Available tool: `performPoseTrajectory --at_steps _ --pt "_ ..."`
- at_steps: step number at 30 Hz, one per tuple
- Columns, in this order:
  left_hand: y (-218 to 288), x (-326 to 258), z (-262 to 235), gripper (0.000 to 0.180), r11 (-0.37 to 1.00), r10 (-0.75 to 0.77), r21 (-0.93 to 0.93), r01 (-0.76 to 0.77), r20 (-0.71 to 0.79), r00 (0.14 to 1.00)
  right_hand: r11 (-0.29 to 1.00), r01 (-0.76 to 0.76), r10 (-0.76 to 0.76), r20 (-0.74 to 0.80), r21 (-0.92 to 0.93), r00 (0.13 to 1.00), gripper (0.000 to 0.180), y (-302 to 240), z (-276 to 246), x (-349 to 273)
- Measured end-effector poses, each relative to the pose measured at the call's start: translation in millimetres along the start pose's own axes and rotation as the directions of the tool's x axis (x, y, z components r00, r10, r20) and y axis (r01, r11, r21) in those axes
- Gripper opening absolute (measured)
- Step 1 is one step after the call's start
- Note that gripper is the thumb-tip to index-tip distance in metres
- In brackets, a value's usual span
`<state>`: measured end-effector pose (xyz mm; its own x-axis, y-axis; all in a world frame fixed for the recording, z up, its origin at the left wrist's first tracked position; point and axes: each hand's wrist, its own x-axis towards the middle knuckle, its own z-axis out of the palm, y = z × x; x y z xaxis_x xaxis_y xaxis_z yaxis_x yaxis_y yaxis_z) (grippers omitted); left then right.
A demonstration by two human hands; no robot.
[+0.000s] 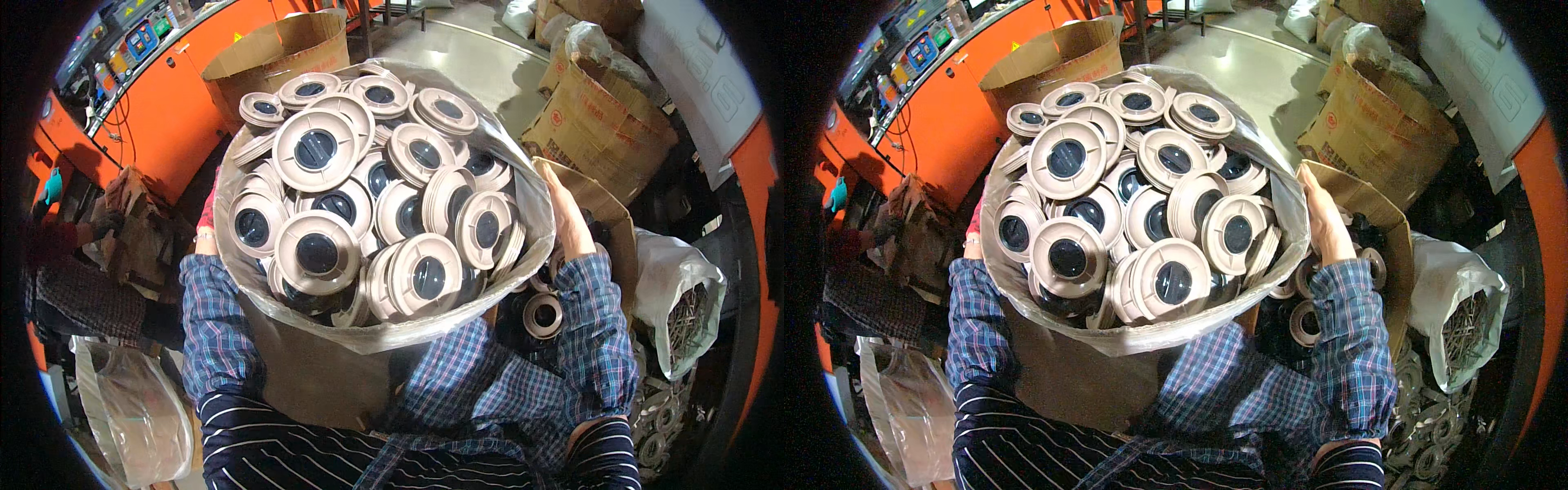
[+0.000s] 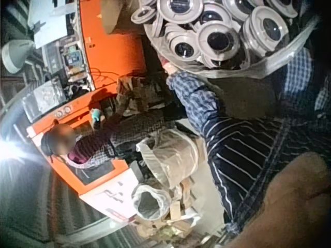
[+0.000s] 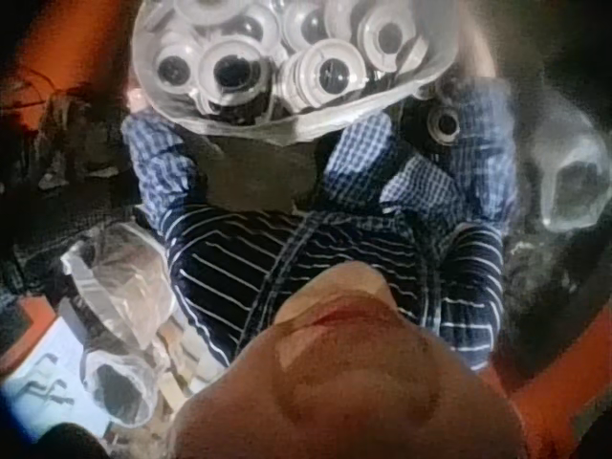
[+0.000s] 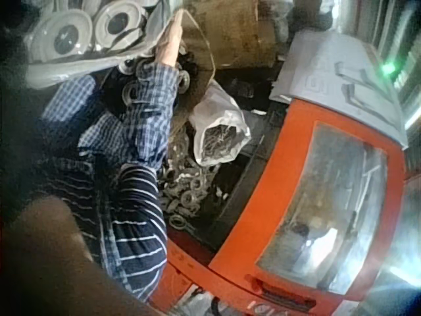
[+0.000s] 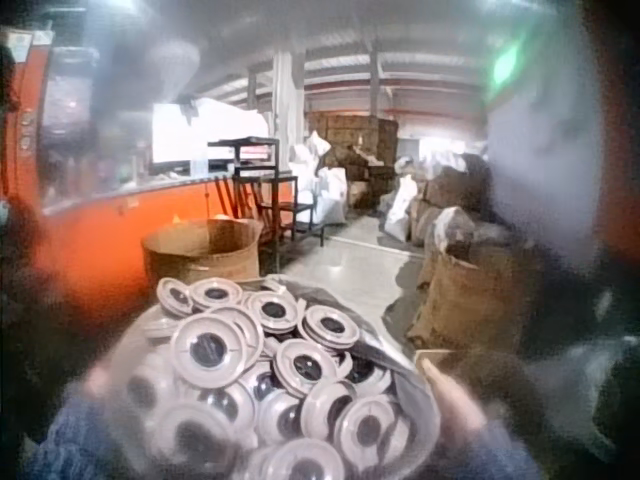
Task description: The person sits on the floor and repeatedly picks up a beige circular part and a black circular part, presses them together, and places the assembled unit into a plastic-lined box. The process is repeated continuously with items taken from a nearby cardboard box.
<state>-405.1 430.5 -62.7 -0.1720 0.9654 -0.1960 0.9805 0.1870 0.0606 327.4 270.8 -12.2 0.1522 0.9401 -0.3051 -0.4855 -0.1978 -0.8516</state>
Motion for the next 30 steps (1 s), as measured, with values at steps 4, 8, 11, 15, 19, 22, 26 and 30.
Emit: performPoseTrajectory --at_steps 4,8,11,15,19,22,26,30 --pt "7 10 -26 0.042 0.994 0.097 0.055 -0.094 -0.042 0.994 0.721 0.093 -0.288 -0.174 -0.687 0.942 0.066 -13 10 28" --pt "13 31 -43 0.039 0.967 0.23 0.147 -0.209 -0.139 0.963 0.818 0.034 -0.164 -0.175 -0.574 0.971 0.041 -32 30 20" --pt "15 55 -54 0.038 0.928 0.356 0.216 -0.304 -0.274 0.893 0.788 0.257 -0.387 -0.124 -0.56 0.914 0.024 -64 68 10" --pt "16 68 -78 0.031 0.908 0.279 -0.083 -0.412 -0.613 0.739 0.552 0.586 -0.624 0.172 -0.594 0.762 0.023 -65 133 9" --pt "29 54 -136 0.033 0.852 0.127 -0.315 -0.417 -0.649 0.75 0.624 0.448 -0.697 -0.195 -0.64 0.69 0.022 -87 120 12" --pt "45 46 -189 0.037 0.867 0.31 -0.006 -0.498 -0.776 0.55 0.853 0.467 -0.521 -0.327 -0.232 0.788 0.02 -106 68 16" --pt "22 30 -205 0.044 0.716 -0.071 -0.441 -0.541 -0.817 0.572 0.762 0.536 -0.593 -0.059 -0.365 0.803 0.019 -84 10 4" --pt "-37 -20 -177 0.059 0.771 -0.433 -0.632 -0.077 -0.609 0.665 0.841 0.537 -0.521 -0.352 -0.056 0.778 0.015 -55 -15 -30"
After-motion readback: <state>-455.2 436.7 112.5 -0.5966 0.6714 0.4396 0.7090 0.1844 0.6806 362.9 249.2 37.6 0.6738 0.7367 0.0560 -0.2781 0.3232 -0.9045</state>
